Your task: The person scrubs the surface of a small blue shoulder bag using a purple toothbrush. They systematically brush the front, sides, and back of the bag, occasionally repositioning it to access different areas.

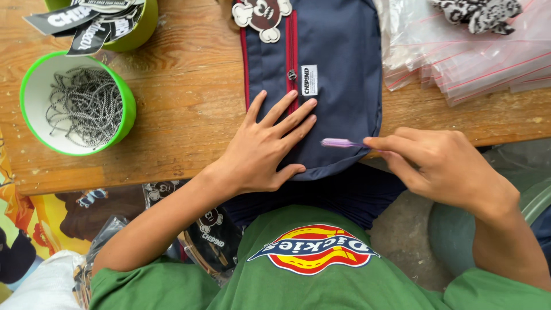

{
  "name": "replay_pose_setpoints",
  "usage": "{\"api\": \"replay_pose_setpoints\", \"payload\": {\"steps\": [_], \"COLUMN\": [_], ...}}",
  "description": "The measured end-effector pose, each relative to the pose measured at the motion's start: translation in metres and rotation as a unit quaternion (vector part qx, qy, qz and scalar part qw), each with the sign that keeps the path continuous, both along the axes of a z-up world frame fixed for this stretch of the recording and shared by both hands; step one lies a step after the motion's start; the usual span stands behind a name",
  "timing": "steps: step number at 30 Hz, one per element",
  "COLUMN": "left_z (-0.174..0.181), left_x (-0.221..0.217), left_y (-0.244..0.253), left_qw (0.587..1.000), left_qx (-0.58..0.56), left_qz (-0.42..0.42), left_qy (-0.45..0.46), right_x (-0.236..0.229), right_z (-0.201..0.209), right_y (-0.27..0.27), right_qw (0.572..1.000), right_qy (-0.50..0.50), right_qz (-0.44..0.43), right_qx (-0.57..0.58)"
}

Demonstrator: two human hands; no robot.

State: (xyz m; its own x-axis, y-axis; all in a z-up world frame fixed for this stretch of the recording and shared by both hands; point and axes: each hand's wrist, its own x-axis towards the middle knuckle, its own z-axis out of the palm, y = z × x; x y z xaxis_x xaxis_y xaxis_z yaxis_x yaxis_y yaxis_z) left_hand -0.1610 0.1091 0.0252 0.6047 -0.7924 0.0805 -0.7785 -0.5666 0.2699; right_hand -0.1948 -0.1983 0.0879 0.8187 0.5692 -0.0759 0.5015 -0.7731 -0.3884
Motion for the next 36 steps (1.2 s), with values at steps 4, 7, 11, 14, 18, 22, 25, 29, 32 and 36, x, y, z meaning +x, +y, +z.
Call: {"api": "replay_pose_setpoints", "payload": {"steps": [4, 7, 11, 14, 18, 22, 25, 29, 32, 36], "left_z": [-0.001, -0.002, -0.004, -0.005, -0.005, -0.008, -0.008, -0.014, -0.011, 0.007], "left_x": [0.001, 0.0, 0.001, 0.003, 0.005, 0.003, 0.003, 0.005, 0.012, 0.025], "left_y": [0.0, -0.001, -0.002, -0.001, -0.002, -0.002, -0.001, 0.001, 0.007, 0.018], "left_qw": [1.0, 1.0, 1.0, 1.0, 1.0, 1.0, 1.0, 1.0, 0.992, 0.942], "left_qx": [0.019, 0.01, 0.017, 0.013, -0.002, -0.004, -0.003, -0.022, -0.094, -0.304], "left_qz": [-0.003, -0.002, -0.004, -0.008, -0.012, -0.01, -0.001, -0.012, -0.011, 0.011], "left_qy": [0.006, -0.009, -0.008, -0.007, -0.001, -0.009, -0.01, 0.011, 0.079, 0.139], "right_x": [0.014, 0.017, 0.015, 0.004, -0.002, 0.002, 0.004, 0.006, 0.009, 0.019], "right_z": [-0.014, -0.02, 0.003, 0.016, 0.03, 0.018, 0.002, 0.014, 0.004, -0.037], "right_y": [0.025, 0.034, 0.009, -0.036, -0.045, -0.008, -0.015, -0.039, -0.031, -0.013], "right_qw": [0.996, 0.982, 0.963, 0.933, 0.964, 0.977, 0.978, 0.929, 0.949, 0.956], "right_qy": [0.033, 0.053, 0.093, 0.0, -0.133, -0.06, 0.055, -0.22, -0.239, -0.227], "right_qz": [0.071, 0.145, 0.09, 0.0, -0.045, 0.029, 0.026, -0.003, 0.015, 0.112], "right_qx": [-0.047, -0.106, -0.238, -0.359, -0.226, -0.201, -0.199, -0.298, -0.204, -0.149]}}
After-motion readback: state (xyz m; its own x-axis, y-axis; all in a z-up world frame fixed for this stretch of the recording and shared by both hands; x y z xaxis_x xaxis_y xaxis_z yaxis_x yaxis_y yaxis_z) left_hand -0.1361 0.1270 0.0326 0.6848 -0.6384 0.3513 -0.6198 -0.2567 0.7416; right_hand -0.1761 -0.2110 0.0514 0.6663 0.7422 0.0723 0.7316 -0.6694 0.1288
